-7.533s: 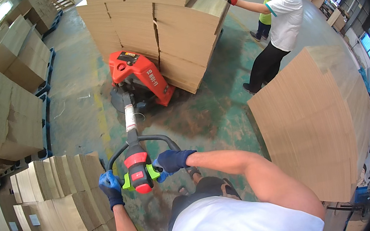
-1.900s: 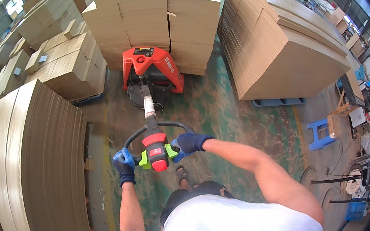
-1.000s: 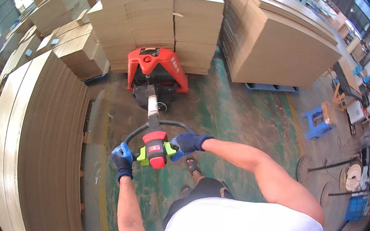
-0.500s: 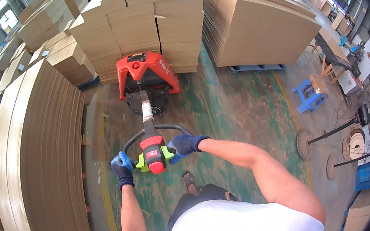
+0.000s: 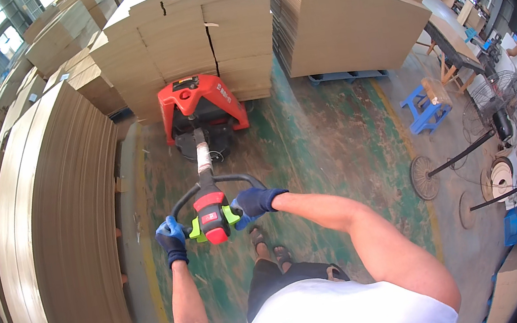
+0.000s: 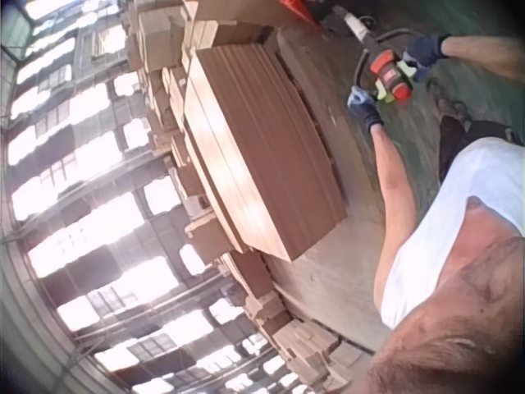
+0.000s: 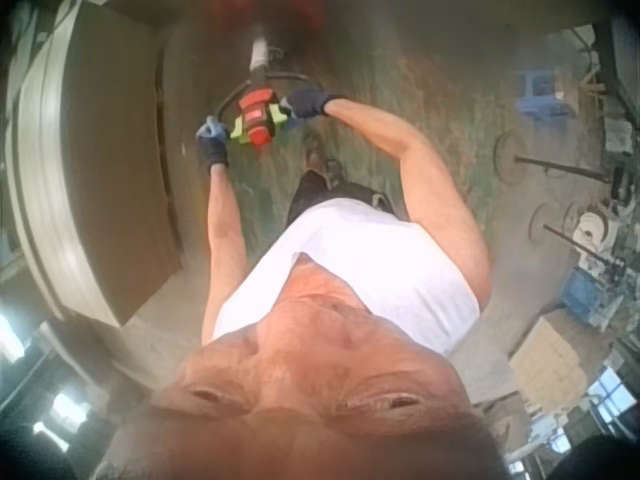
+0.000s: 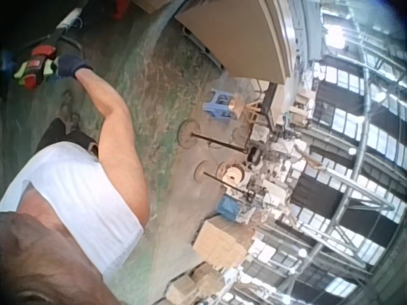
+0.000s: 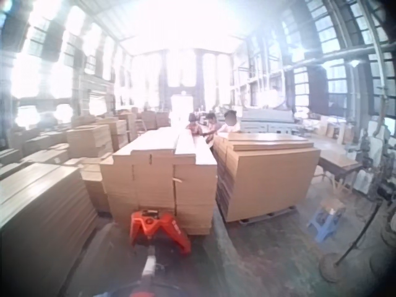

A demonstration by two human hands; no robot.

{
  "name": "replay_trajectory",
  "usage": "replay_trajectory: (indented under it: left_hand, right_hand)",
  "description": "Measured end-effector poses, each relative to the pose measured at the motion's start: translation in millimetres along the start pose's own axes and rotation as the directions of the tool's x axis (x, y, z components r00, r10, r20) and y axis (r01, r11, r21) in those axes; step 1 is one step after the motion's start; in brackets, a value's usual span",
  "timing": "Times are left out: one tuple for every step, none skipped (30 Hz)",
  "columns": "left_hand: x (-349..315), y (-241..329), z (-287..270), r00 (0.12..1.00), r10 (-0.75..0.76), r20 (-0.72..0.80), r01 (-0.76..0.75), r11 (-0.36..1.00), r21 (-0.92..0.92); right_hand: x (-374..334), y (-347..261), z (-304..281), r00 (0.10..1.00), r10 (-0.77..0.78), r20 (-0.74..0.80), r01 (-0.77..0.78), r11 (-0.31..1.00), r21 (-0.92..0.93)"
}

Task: The person uses a red electric pallet jack to move large stacks of wooden panels across a warehouse floor, navigating between other pallets and workers.

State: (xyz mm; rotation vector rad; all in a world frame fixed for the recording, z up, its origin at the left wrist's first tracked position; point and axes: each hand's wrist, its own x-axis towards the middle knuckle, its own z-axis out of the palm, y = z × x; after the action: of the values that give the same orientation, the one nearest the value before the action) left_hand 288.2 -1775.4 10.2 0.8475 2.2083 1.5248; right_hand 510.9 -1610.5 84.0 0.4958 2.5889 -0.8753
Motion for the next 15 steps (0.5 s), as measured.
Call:
replay_trajectory:
  left_hand:
    - [-6.8, 1.2, -2.2, 1.000, 0.000, 0.002, 0.000, 1.000, 0.001]
    - [-14.2, 1.9, -4.5, 1.000, -0.001, 0.004, 0.001, 1.000, 0.002]
    - [-21.3, 1.8, -7.2, 1.000, -0.001, 0.006, 0.001, 1.000, 0.004]
    - [-28.7, -0.9, -10.0, 1.000, 0.004, 0.001, -0.004, 1.000, 0.003]
    - [-36.3, -3.9, -12.8, 1.000, 0.009, -0.003, -0.009, 1.000, 0.002]
    - [-43.4, -6.7, -15.5, 1.000, 0.015, -0.007, -0.015, 1.000, 0.001]
    - [-51.9, -6.3, -18.9, 1.000, -0.001, -0.002, 0.001, 1.000, -0.021]
    - [-60.8, -5.5, -22.7, 1.000, -0.017, 0.005, 0.017, 0.999, -0.043]
    - [-68.6, -5.5, -26.3, 0.999, -0.033, 0.011, 0.034, 0.997, -0.065]
    - [-74.0, -9.4, -31.0, 1.000, 0.000, 0.015, 0.001, 0.999, -0.036]
    - [-77.8, -15.2, -35.5, 0.999, 0.032, 0.020, -0.032, 0.999, -0.005]
    - [-82.5, -19.7, -39.3, 0.998, 0.064, 0.025, -0.064, 0.998, 0.025]
    - [-89.8, -20.3, -41.1, 0.997, 0.079, 0.013, -0.079, 0.996, 0.036]
    - [-95.5, -20.4, -42.2, 0.996, 0.094, 0.001, -0.094, 0.994, 0.048]
    - [-101.9, -20.3, -43.7, 0.994, 0.110, -0.012, -0.109, 0.992, 0.061]
  right_hand:
    - [-4.8, -2.9, 4.8, 1.000, -0.003, -0.006, 0.003, 1.000, -0.006]
    - [-9.4, -5.5, 10.7, 1.000, -0.006, -0.012, 0.005, 1.000, -0.012]
    - [-13.6, -8.2, 17.1, 1.000, -0.008, -0.018, 0.008, 1.000, -0.017]
    - [-16.4, -9.9, 25.1, 1.000, -0.015, -0.018, 0.014, 1.000, -0.014]
    - [-19.0, -11.9, 33.2, 1.000, -0.021, -0.018, 0.020, 1.000, -0.011]
    - [-22.0, -13.7, 41.2, 0.999, -0.026, -0.018, 0.026, 1.000, -0.008]
    - [-28.4, -19.6, 45.9, 1.000, -0.025, -0.017, 0.025, 1.000, 0.007]
    - [-35.8, -26.1, 50.3, 1.000, -0.022, -0.016, 0.023, 1.000, 0.021]
    - [-41.9, -31.6, 54.7, 1.000, -0.020, -0.015, 0.021, 0.999, 0.036]
    - [-46.0, -35.8, 60.7, 1.000, -0.020, -0.021, 0.020, 0.999, 0.041]
    - [-49.4, -39.3, 67.0, 0.999, -0.019, -0.028, 0.020, 0.999, 0.046]
    - [-53.2, -43.3, 72.5, 0.999, -0.018, -0.034, 0.020, 0.998, 0.051]
    - [-58.9, -46.8, 77.0, 0.999, -0.016, -0.030, 0.017, 0.998, 0.057]
    - [-64.5, -49.8, 80.5, 1.000, -0.014, -0.027, 0.015, 0.998, 0.062]
    - [-70.3, -53.0, 84.0, 1.000, -0.012, -0.023, 0.014, 0.998, 0.067]
